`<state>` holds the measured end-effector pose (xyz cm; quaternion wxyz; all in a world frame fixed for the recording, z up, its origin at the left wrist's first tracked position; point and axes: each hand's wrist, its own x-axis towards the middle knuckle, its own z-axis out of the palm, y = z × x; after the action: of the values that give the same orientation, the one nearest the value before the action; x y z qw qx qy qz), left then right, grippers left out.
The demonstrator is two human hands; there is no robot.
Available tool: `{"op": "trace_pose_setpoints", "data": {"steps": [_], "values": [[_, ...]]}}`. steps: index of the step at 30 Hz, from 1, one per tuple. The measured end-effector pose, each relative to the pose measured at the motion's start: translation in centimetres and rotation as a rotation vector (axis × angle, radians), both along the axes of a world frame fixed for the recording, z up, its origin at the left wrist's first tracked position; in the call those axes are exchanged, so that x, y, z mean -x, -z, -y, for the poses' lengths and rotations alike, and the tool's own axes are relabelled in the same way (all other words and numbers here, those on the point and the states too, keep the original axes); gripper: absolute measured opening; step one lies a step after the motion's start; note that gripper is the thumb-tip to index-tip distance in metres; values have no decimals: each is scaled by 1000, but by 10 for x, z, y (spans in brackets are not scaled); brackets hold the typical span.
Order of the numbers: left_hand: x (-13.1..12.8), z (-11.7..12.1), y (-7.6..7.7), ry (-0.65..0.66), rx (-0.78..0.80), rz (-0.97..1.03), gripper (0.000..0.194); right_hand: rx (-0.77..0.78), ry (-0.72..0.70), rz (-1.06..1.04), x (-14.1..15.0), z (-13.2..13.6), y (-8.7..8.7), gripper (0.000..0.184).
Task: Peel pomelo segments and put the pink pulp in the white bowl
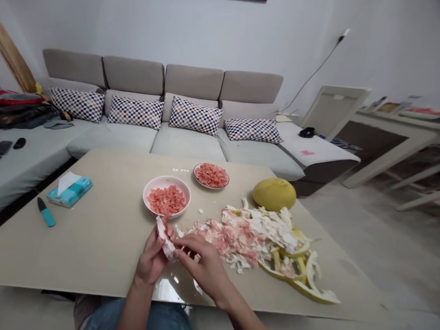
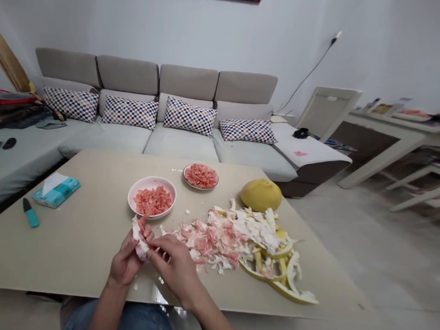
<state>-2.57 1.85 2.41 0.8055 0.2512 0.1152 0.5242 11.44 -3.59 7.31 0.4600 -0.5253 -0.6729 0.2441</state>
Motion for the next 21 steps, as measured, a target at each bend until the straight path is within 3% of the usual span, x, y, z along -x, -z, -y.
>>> {"op": "trace_pose_setpoints", "data": {"steps": [6,11,16,21], "values": [[7,3,0,23,-168,-141,64,39,-36,64,4,0,-10,17],[7,5,0,50,-197,-155,61,-8,33,197,5,-2,-8,18],[0,3,4,26,-115,1,55,60,103,41,7,-7,-3,12],[-4,1,7,23,-80,29,54,113,129,-64,5,-12,1,9]]}}
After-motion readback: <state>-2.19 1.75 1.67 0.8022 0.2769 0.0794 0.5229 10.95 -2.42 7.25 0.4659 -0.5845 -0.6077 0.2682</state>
